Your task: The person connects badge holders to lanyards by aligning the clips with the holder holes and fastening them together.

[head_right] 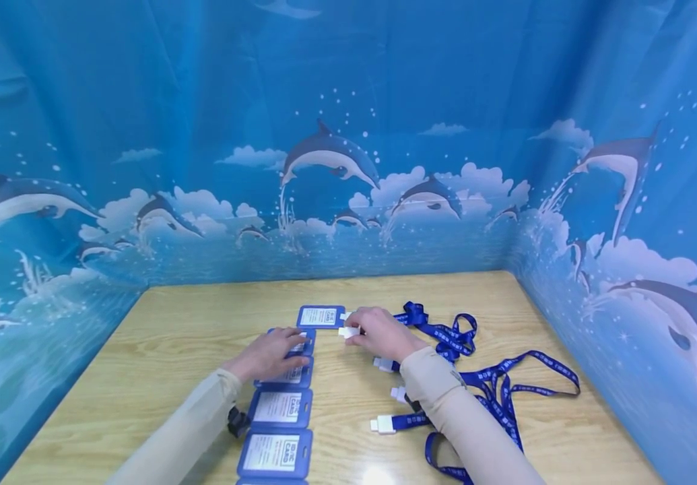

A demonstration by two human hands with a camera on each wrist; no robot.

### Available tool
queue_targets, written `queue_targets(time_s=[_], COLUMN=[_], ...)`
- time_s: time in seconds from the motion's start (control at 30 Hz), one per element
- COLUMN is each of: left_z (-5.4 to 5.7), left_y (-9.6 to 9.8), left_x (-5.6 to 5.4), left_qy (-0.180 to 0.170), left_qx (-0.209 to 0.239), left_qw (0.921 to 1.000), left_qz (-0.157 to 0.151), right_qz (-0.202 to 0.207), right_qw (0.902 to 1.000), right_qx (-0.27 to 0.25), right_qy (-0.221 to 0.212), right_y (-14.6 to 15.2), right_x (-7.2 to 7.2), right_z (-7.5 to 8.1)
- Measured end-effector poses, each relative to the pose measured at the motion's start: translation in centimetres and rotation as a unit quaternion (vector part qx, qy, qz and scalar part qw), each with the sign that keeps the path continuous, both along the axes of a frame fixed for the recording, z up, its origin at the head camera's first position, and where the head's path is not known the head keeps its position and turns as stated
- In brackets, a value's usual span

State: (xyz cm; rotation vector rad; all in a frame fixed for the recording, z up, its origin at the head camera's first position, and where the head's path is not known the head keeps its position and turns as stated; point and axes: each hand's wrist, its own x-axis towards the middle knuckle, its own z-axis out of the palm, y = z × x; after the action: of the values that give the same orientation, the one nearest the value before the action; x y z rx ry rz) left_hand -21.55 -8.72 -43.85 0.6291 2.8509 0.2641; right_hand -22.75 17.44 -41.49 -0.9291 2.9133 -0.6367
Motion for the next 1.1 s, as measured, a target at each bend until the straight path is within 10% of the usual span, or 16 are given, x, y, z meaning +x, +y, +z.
queue_targets(time_s=[1.1], left_z=[-1.2], left_y=[-0.6], left_x=[-0.2], left_qy=[-0.025], left_qx=[-0.014], left_qw=[0.9996], left_qz=[0.009], right_qz=[-0.088], right_qw=[0.9961], right_qx=[-0.004], right_qy=[-0.010], right_y=[-0.1], right_x=[-1.7], right_z=[-2.6])
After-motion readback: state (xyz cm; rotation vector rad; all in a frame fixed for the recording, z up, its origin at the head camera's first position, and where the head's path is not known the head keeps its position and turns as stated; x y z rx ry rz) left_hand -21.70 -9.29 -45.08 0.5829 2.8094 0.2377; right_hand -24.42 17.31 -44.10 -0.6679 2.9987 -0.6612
